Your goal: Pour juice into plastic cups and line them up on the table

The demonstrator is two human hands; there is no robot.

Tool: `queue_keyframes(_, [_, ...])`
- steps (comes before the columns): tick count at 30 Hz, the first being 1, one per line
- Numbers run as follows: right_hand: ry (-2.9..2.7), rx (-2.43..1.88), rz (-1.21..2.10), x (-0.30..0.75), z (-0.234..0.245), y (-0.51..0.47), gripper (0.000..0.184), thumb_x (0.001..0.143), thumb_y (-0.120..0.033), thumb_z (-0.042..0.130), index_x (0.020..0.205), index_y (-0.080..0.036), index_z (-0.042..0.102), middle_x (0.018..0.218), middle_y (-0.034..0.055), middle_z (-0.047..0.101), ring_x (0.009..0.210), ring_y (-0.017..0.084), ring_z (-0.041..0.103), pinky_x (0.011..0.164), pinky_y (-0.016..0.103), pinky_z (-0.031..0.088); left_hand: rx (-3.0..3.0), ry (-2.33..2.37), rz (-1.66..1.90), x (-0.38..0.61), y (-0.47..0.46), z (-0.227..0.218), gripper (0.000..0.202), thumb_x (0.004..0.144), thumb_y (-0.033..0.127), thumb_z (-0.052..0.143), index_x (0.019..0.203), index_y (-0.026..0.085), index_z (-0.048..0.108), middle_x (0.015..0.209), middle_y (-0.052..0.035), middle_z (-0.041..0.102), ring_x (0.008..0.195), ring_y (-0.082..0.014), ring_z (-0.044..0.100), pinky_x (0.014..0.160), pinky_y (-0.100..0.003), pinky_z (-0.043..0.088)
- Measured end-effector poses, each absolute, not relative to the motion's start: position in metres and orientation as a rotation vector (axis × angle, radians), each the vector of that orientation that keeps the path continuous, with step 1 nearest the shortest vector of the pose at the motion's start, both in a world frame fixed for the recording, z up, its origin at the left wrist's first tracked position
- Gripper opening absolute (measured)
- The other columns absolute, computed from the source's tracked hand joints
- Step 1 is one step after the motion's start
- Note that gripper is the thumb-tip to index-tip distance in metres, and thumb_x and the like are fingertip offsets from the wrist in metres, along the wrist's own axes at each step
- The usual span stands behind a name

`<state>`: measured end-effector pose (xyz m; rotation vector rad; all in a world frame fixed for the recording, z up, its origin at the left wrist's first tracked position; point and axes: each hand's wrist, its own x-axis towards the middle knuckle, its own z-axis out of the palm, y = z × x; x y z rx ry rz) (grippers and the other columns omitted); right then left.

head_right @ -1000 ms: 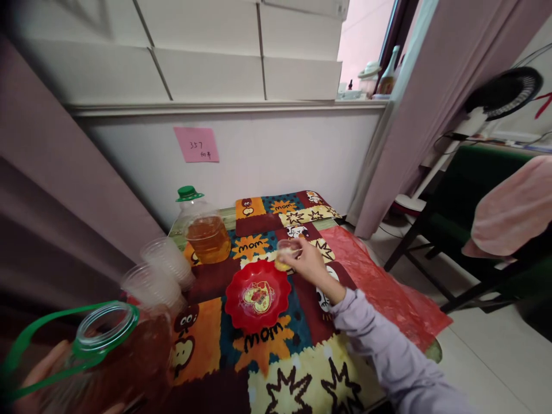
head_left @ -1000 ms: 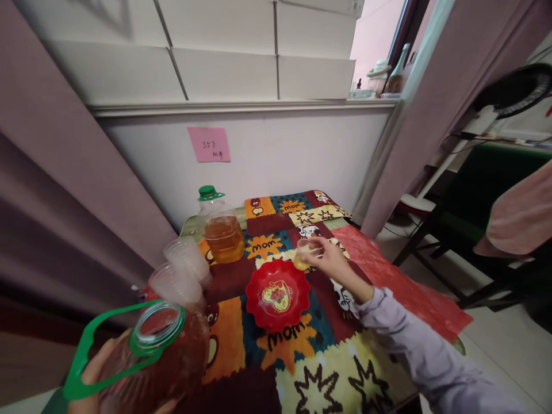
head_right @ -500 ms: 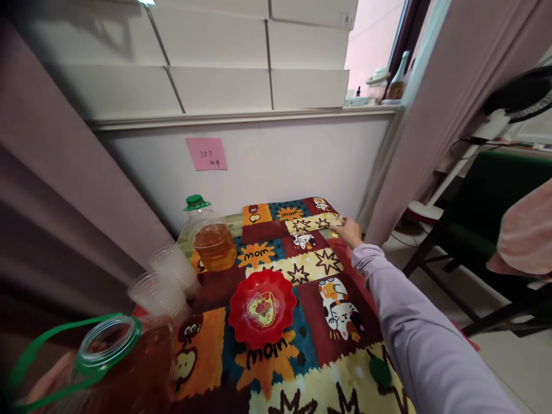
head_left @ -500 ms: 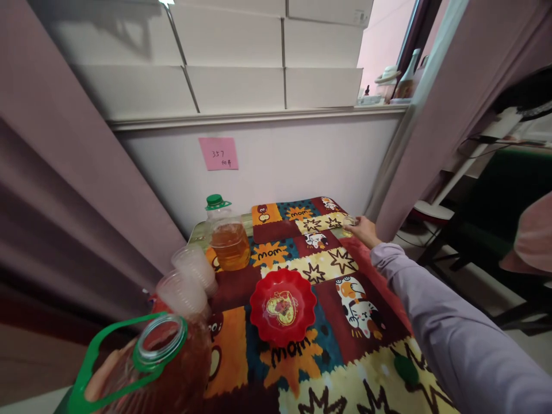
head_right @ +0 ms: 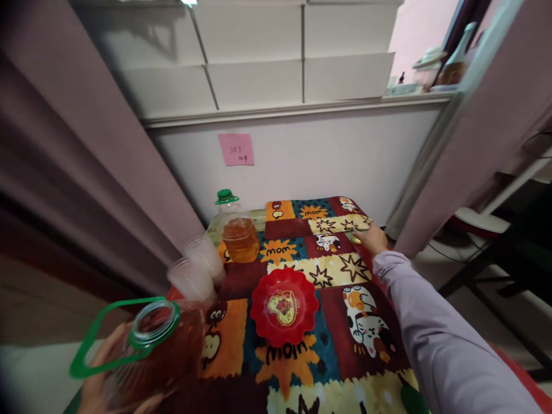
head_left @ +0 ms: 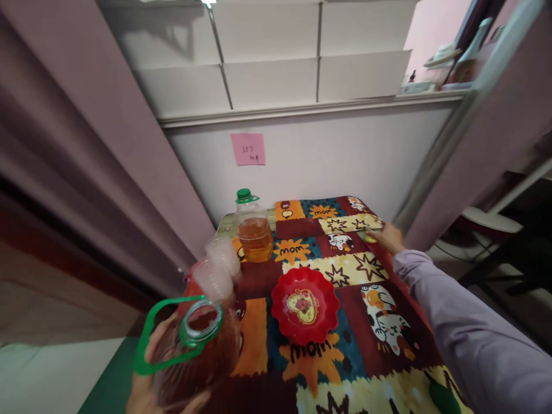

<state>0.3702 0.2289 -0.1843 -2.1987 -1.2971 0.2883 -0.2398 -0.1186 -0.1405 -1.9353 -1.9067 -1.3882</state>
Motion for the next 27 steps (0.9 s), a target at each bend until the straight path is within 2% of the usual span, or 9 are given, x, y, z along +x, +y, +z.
queue_keyframes(4, [-1.333, -2.152, 0.276, 0.368, -0.177, 0.219, 0.081, 0.084, -0.05, 0.095, 0.147, -0.004, 0.073, 0.138, 0.0402, 0.079, 0.123, 0.048, 0.08, 0.098, 0.053, 0.061, -1.884, -1.891, -1.417, -0.228, -0.12, -0.137, 0.108, 0.082, 0.08, 0.087, 0.17, 0.026, 0.056, 0.168, -0.022, 0.063, 0.147, -0.052, 0.069, 0.116, -0.068, 0.061])
queue_keyframes(7, [-1.341, -2.047, 0.176, 0.359, -0.164, 0.219, 0.079, 0.09, -0.053, 0.088, 0.149, -0.003, 0.072, 0.139, 0.0433, 0.076, 0.125, 0.05, 0.078, 0.098, 0.058, 0.058, -1.879, -1.927, -1.486, -0.223, -0.12, -0.137, 0.12, 0.078, 0.086, 0.087, 0.174, 0.024, 0.05, 0.165, -0.0237, 0.065, 0.148, -0.0511, 0.069, 0.118, -0.065, 0.061])
queue_keyframes(11, [-1.528, -1.728, 0.083, 0.308, -0.13, 0.205, 0.055, 0.098, -0.053, 0.076, 0.138, -0.015, 0.079, 0.14, 0.0303, 0.08, 0.129, 0.044, 0.076, 0.109, 0.057, 0.056, -1.891, -1.946, -1.532, -0.218, -0.12, -0.139, 0.124, 0.077, 0.091, 0.086, 0.173, 0.021, 0.051, 0.158, -0.0257, 0.071, 0.147, -0.0502, 0.07, 0.124, -0.068, 0.056])
queue_keyframes(14, [-1.722, -1.285, 0.061, 0.238, -0.099, 0.167, 0.045, 0.101, -0.055, 0.075, 0.132, -0.023, 0.08, 0.136, 0.0193, 0.083, 0.125, 0.037, 0.079, 0.113, 0.054, 0.059, -1.908, -1.944, -1.559, -0.216, -0.121, -0.139, 0.123, 0.079, 0.09, 0.086, 0.175, 0.021, 0.049, 0.163, -0.0268, 0.068, 0.151, -0.0493, 0.068, 0.124, -0.067, 0.055])
queue_keyframes(18, [-1.946, -0.888, 0.215, 0.129, -0.075, 0.109, 0.024, 0.11, -0.044, 0.069, 0.119, -0.028, 0.085, 0.121, 0.0116, 0.087, 0.118, 0.033, 0.081, 0.11, 0.052, 0.064, -1.95, -1.847, -1.586, -0.213, -0.121, -0.139, 0.117, 0.085, 0.087, 0.084, 0.177, 0.025, 0.047, 0.167, -0.0248, 0.066, 0.154, -0.0475, 0.066, 0.124, -0.065, 0.056])
queue_keyframes(22, [-2.178, -0.777, 0.38, 0.043, -0.074, 0.085, 0.024, 0.11, -0.032, 0.072, 0.128, -0.03, 0.087, 0.126, 0.0113, 0.086, 0.121, 0.031, 0.08, 0.111, 0.046, 0.064, -1.974, -1.831, -1.629, -0.208, -0.121, -0.139, 0.113, 0.087, 0.083, 0.085, 0.177, 0.027, 0.047, 0.168, -0.0241, 0.065, 0.153, -0.0476, 0.067, 0.122, -0.066, 0.058])
queue_keyframes(27, [-2.388, -0.803, 0.48, -0.017, -0.072, 0.091, 0.036, 0.111, -0.03, 0.074, 0.147, -0.029, 0.08, 0.144, 0.0098, 0.08, 0.128, 0.027, 0.079, 0.11, 0.037, 0.063, -1.998, -1.83, -1.608, -0.206, -0.122, -0.142, 0.114, 0.084, 0.074, 0.093, 0.177, 0.028, 0.046, 0.167, -0.0239, 0.065, 0.152, -0.0509, 0.067, 0.121, -0.071, 0.058])
